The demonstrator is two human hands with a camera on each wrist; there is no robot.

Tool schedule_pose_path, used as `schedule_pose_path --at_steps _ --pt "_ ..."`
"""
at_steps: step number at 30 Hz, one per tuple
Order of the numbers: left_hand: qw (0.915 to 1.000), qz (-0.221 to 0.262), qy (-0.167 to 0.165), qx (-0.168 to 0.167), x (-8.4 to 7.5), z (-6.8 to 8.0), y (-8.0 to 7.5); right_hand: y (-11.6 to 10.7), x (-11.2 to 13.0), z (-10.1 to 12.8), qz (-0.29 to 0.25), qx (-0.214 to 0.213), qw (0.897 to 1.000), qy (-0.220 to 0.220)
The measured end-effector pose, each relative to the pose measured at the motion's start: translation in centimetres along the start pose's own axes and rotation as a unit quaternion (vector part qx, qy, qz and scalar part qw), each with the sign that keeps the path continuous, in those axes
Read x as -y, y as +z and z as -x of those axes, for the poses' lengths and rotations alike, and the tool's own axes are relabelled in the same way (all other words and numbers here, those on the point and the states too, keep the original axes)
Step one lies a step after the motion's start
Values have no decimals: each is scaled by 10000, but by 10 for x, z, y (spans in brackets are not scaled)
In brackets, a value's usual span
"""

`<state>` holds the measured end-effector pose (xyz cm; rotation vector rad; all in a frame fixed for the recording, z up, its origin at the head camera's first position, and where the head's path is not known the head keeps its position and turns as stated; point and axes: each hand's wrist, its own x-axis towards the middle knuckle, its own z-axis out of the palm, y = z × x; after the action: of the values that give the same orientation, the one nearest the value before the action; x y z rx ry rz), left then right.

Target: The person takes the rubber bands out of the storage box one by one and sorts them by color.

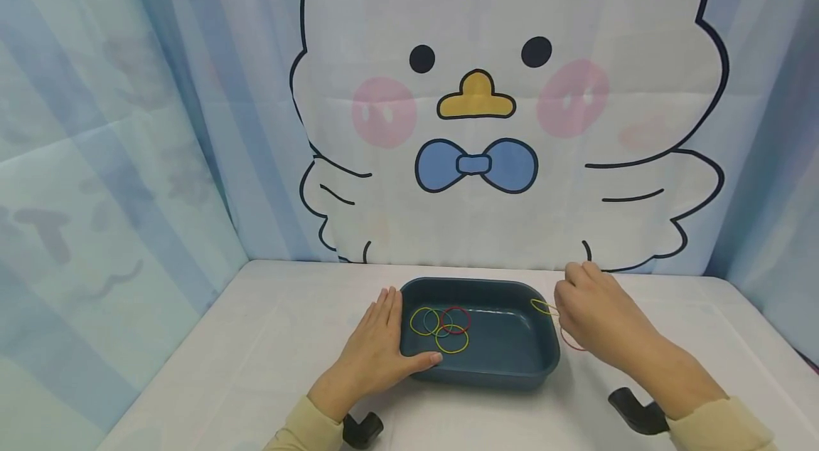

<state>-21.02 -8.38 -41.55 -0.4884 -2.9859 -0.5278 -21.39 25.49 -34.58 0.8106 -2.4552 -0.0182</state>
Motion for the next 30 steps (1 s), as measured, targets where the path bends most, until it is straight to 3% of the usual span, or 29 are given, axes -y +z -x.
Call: schedule_pose_path --at_steps 13,22,30 --pt "10000 -45 -43 18 -1 1 -1 -1 -9 16 75 -203 9998 -51" --pt "10000 2 -46 21 -1 1 0 3 -5 29 62 382 9985 380" --pt "10000 -60 -12 -28 0 0 1 9 -6 42 44 595 9965 580"
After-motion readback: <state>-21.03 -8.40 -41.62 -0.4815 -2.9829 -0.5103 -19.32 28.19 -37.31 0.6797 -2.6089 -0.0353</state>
